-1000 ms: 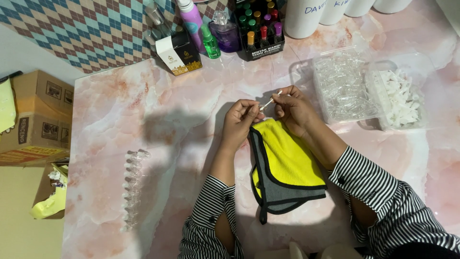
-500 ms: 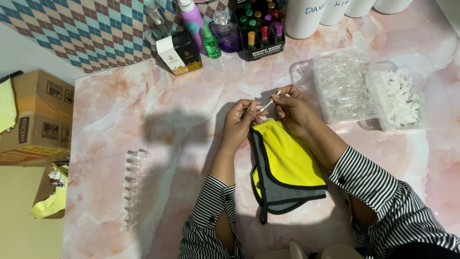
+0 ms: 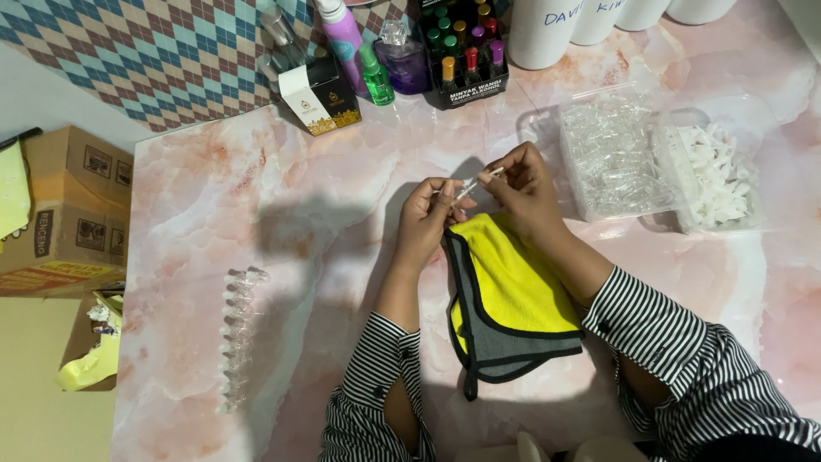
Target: Assembling perfume sample vials by picking vials and caps from containers, snapping them together, and placing them into a pouch.
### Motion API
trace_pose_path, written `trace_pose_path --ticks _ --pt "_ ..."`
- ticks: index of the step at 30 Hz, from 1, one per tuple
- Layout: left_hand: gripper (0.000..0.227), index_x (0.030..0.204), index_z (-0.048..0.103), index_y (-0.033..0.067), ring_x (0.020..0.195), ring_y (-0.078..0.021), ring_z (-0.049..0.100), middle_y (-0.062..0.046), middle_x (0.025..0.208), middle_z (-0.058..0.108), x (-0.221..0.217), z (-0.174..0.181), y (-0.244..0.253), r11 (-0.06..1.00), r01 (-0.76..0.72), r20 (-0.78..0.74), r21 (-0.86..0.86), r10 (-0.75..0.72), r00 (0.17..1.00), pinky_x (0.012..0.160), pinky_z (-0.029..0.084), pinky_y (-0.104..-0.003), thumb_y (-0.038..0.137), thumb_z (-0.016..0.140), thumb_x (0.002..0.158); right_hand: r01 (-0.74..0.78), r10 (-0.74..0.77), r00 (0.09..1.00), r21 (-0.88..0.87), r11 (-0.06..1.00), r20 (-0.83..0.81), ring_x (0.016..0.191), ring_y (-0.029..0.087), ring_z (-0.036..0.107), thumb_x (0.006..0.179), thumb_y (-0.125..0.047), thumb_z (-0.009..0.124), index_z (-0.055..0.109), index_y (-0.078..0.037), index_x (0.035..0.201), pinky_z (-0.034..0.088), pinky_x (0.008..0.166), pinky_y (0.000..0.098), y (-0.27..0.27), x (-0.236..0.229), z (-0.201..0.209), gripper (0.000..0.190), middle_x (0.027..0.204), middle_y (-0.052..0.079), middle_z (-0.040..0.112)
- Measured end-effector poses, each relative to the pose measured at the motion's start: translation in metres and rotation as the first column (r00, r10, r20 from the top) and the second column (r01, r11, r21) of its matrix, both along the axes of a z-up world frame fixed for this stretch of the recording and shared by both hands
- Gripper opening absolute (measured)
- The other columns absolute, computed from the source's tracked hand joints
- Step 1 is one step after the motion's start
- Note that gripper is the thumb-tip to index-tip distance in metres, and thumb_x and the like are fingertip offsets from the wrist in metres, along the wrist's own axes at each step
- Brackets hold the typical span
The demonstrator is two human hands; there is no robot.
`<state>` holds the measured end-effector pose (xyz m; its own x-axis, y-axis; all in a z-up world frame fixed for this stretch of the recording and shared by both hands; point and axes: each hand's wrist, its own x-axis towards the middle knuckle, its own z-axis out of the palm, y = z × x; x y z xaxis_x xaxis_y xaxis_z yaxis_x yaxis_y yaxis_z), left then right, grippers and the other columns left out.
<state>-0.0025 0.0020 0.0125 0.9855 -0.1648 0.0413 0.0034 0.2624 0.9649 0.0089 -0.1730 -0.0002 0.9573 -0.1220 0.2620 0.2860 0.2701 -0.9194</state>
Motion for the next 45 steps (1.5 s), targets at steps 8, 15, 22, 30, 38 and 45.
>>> trace_pose_path --ticks 8,15,22,30,38,45 --pt "0.021 0.113 0.067 0.0052 0.077 -0.0131 0.073 -0.016 0.092 0.076 0.005 -0.012 0.001 1.0 -0.02 0.068 0.01 0.019 0.997 0.071 0.059 -0.02 0.023 0.069 0.101 -0.082 0.098 0.993 0.202 0.976 -0.068 0.049 0.01 0.055 0.086 0.007 0.078 0.052 -0.001 0.095 0.045 0.043 0.0213 0.002 0.007 -0.013 0.029 0.083 0.019 0.071" --pt "0.021 0.114 0.067 0.0035 0.085 -0.0126 0.072 -0.012 0.096 0.075 0.005 -0.016 0.0 1.0 -0.003 0.102 -0.006 0.003 0.995 0.079 0.06 -0.022 0.016 0.073 0.098 -0.075 0.105 0.987 0.228 0.971 -0.124 0.043 0.008 0.048 0.088 0.003 0.072 0.051 -0.006 0.098 0.035 0.04 0.0198 0.004 0.001 0.011 0.024 0.076 0.013 0.067" --pt "0.023 0.115 0.066 0.0024 0.086 -0.0136 0.072 -0.013 0.098 0.074 0.007 -0.019 -0.002 0.999 -0.008 0.106 -0.033 0.011 0.994 0.081 0.061 -0.024 0.015 0.074 0.097 0.071 -0.019 0.986 0.318 0.946 -0.163 0.045 0.01 0.046 0.092 0.003 0.067 0.047 -0.01 0.104 0.037 0.041 0.0204 -0.011 0.02 -0.022 0.027 0.079 0.007 0.058" --pt "0.023 0.121 0.063 0.0043 0.092 -0.0123 0.072 -0.009 0.105 0.071 0.004 -0.01 0.0 0.994 -0.081 0.079 -0.072 0.087 0.993 0.084 0.06 -0.021 0.019 0.064 0.103 0.133 -0.167 0.986 -0.652 0.747 0.01 0.062 0.022 0.064 0.093 -0.015 0.079 0.073 -0.018 0.108 0.048 0.056 0.0309 -0.015 0.023 -0.033 0.017 0.082 0.005 0.07" --pt "0.03 0.131 0.065 0.0075 0.097 -0.0121 0.072 -0.007 0.11 0.07 0.006 -0.014 0.0 0.998 -0.057 0.086 -0.022 0.058 0.995 0.089 0.06 -0.022 0.021 0.061 0.105 0.101 -0.008 0.995 -0.948 0.302 0.104 0.081 0.039 0.071 0.091 -0.019 0.073 0.075 -0.015 0.108 0.058 0.072 0.0476 -0.01 0.003 -0.003 0.017 0.094 0.01 0.069" --pt "0.027 0.126 0.071 0.0066 0.102 -0.0177 0.07 -0.013 0.11 0.071 -0.003 0.003 -0.005 0.989 -0.024 0.127 0.143 0.005 0.992 0.094 0.059 -0.034 0.015 0.068 0.101 0.141 0.104 0.979 -0.947 0.288 0.177 0.092 0.039 0.069 0.093 -0.025 0.071 0.069 -0.014 0.106 0.056 0.079 0.0474 -0.011 0.006 -0.02 0.018 0.098 0.01 0.065"
